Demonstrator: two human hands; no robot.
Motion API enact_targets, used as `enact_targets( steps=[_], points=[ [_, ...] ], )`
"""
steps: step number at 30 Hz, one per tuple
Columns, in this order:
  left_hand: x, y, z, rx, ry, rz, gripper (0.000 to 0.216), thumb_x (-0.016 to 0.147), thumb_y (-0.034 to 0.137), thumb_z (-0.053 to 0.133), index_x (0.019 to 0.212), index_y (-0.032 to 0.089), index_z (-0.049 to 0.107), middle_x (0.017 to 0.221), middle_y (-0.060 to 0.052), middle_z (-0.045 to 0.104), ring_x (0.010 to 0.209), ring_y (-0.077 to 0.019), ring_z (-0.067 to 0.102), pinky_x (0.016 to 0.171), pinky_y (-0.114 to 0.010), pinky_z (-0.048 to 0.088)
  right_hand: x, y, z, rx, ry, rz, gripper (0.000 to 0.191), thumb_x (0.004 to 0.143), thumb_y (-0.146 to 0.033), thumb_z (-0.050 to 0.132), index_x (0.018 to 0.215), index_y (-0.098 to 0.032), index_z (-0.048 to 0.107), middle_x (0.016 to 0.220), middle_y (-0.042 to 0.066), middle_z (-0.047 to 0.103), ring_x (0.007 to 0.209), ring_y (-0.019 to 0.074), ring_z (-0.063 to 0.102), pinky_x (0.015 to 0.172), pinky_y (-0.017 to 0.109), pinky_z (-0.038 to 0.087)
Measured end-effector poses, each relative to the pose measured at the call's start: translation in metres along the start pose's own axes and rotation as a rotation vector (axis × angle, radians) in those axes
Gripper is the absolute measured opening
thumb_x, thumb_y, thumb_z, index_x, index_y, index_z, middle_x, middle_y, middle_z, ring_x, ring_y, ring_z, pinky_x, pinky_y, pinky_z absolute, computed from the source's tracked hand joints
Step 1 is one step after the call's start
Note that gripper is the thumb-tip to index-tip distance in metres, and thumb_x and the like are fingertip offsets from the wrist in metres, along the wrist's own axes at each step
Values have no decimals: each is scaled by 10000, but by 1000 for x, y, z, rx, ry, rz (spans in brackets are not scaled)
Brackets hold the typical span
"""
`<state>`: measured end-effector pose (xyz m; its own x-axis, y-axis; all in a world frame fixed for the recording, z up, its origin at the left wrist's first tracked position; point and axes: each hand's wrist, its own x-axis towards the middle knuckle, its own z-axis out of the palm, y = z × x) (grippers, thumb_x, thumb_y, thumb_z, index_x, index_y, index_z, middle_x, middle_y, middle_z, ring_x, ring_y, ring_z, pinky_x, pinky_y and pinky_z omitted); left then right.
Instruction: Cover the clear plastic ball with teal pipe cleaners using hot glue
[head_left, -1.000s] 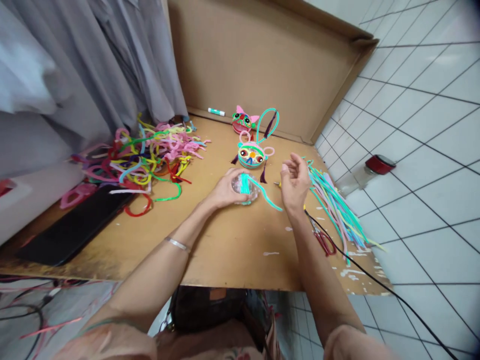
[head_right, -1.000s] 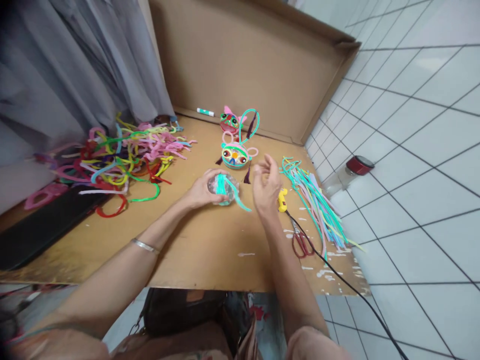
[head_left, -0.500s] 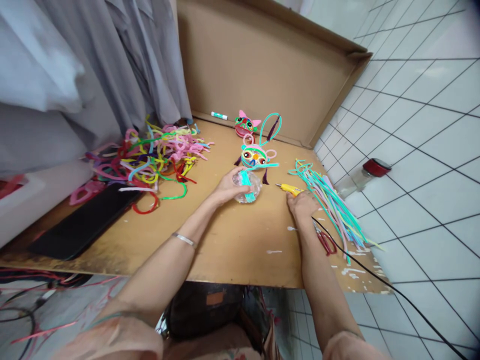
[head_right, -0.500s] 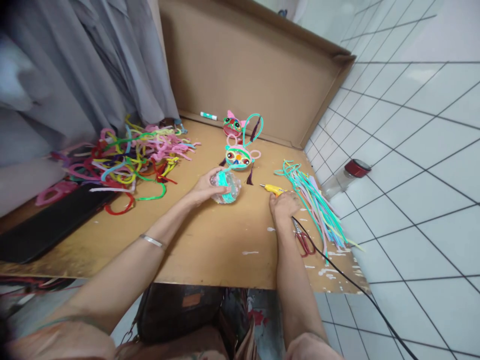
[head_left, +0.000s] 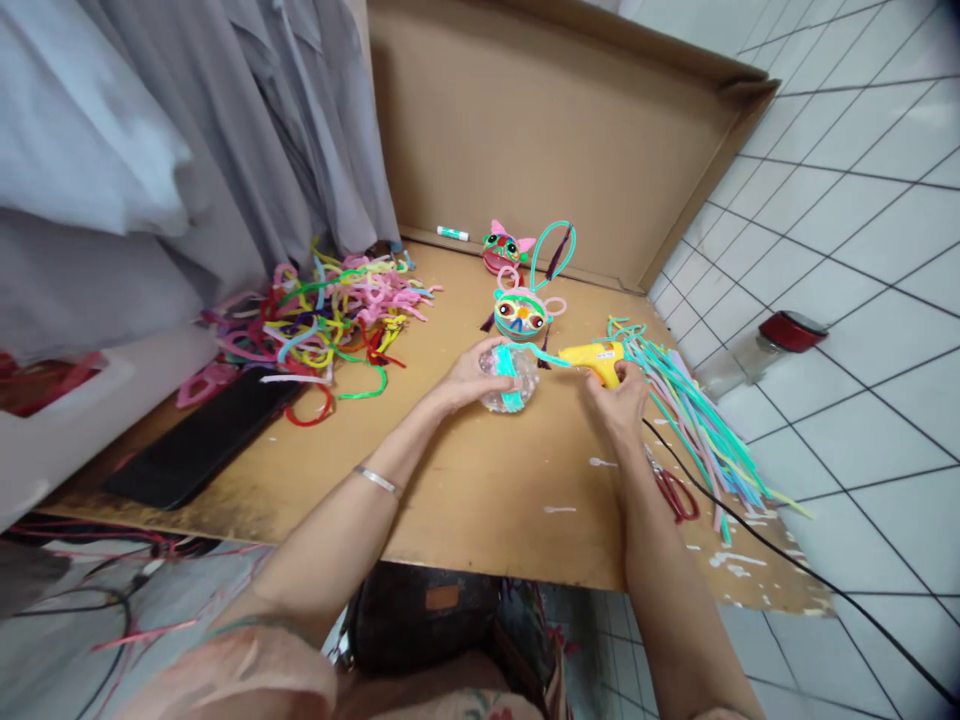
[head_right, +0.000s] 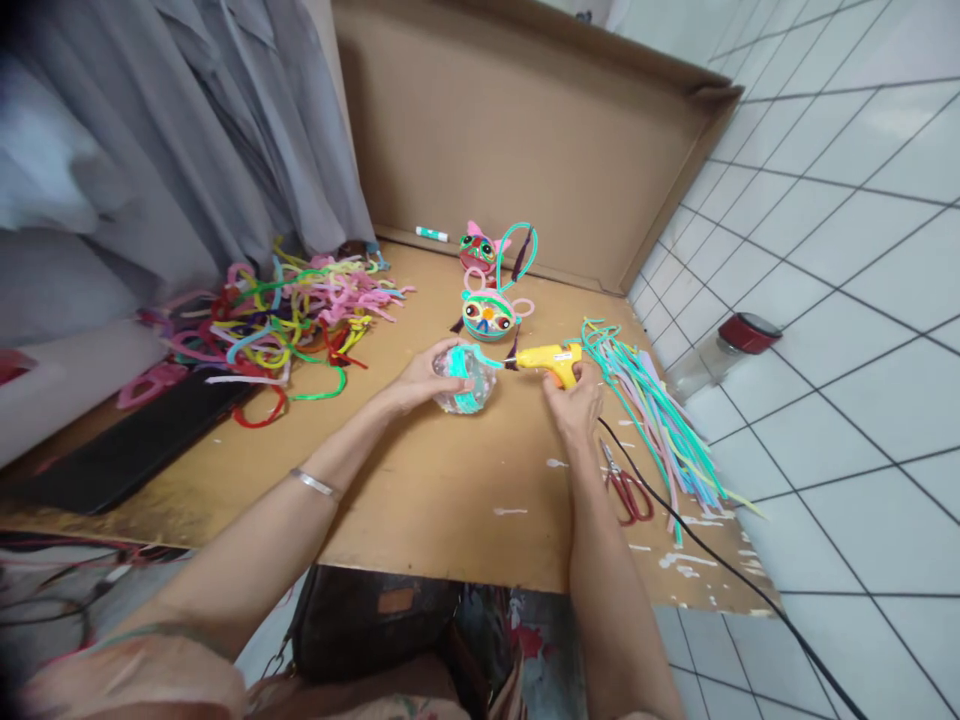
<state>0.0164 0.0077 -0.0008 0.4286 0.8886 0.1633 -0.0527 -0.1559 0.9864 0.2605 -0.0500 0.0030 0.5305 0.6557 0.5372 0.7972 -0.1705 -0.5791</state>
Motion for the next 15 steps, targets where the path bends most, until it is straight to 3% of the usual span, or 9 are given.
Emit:
enact_targets(
  steps=[6, 15],
  points=[
    [-1, 1, 1, 9, -79, -14, 827, 517, 378, 825, 1257, 133, 547, 1011, -59, 691, 918, -211, 658, 866, -345, 543, -10, -18, -2, 186, 33, -74, 373, 626, -499, 597, 862, -223, 511, 797, 22, 593, 687, 183, 553, 705, 337, 484],
    [-2, 3, -2, 17, -144, -21, 765, 506, 342, 834, 1203, 160, 576, 1000, -32, 672, 904, -188, 624, 863, -311, 508, -18, -23, -1, 253, 29, -126, 391, 663, -500, 629, 916, -219, 527, 833, 29, 633, 661, 170, 579, 661, 318, 502]
  ],
)
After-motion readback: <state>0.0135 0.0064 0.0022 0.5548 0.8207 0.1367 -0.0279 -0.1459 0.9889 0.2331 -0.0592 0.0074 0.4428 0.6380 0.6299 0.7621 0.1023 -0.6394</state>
